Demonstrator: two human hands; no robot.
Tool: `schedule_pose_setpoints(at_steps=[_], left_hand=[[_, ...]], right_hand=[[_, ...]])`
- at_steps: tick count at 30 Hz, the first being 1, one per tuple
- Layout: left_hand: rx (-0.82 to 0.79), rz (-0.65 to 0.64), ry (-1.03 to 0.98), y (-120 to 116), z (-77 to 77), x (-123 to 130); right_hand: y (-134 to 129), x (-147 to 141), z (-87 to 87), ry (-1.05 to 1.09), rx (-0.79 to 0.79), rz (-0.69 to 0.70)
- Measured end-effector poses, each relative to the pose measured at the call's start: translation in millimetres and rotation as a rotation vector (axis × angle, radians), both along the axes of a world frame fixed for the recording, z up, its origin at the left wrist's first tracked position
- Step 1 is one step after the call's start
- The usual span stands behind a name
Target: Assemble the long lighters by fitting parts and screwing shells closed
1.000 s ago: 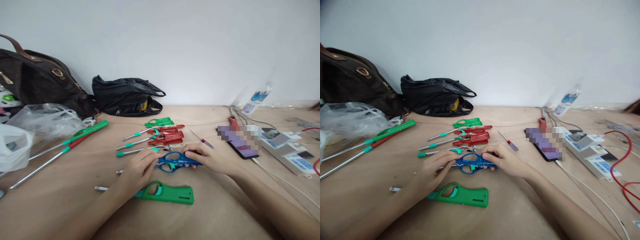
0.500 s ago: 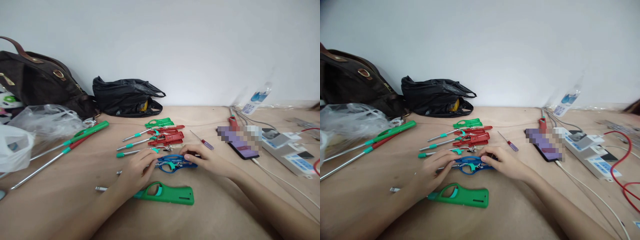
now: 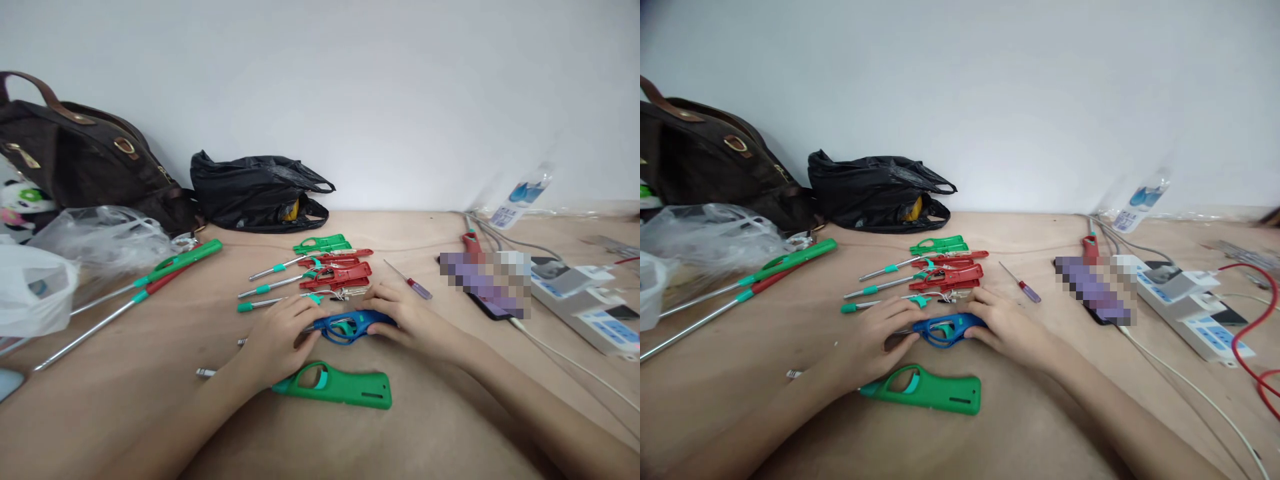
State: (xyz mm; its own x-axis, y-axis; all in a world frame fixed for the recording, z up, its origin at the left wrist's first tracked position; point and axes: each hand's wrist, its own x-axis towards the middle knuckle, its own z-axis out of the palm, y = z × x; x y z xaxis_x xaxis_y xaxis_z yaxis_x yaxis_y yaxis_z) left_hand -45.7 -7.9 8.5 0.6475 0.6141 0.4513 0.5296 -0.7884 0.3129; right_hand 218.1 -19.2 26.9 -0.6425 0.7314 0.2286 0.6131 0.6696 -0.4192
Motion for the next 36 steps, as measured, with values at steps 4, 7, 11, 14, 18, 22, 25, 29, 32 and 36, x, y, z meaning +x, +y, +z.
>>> schedule_pose_setpoints(at_steps=[4,7,11,14,18,22,25,29,32,36], left_hand=[[-0.047,0.017,0.07,-1,1.9,0],[-0.075,0.031,0.109,-1,2.0,0],[-0.076,0.035,0.116,-1,1.2,0],[-0.078,0.026,0.114,-1,1.2,0],[-0.075,0.031,0.111,-1,2.5,1],[-0.081,0.04,0.13,-2,4.6,1],[-0.082,0.053,0.14,-1,4.5,1],[-0.066,0.043,0.134,0,2.4,2],[-0.073,0.042,0.123,1,1.6,2],[-0.113,0.048,0.106,1,1.2,2]], right_hand=[[-2,-2,-2.7,-0.079,0.019,-0.031],[-3,-3,-5.5,-0.113,0.035,-0.045],[-3,-3,-6.8,-0.136,0.051,-0.052],[-4,-3,-6.7,-0.146,0.062,-0.06],[-5,-5,-7.4,-0.14,0.081,-0.066],[-5,-6,-9.1,-0.153,0.074,-0.062],[-4,-7,-11.0,-0.154,0.074,-0.059],[-4,-7,-14.0,-0.171,0.083,-0.062],[-3,-7,-15.6,-0.154,0.089,-0.063],[-3,-7,-15.3,-0.139,0.091,-0.068]])
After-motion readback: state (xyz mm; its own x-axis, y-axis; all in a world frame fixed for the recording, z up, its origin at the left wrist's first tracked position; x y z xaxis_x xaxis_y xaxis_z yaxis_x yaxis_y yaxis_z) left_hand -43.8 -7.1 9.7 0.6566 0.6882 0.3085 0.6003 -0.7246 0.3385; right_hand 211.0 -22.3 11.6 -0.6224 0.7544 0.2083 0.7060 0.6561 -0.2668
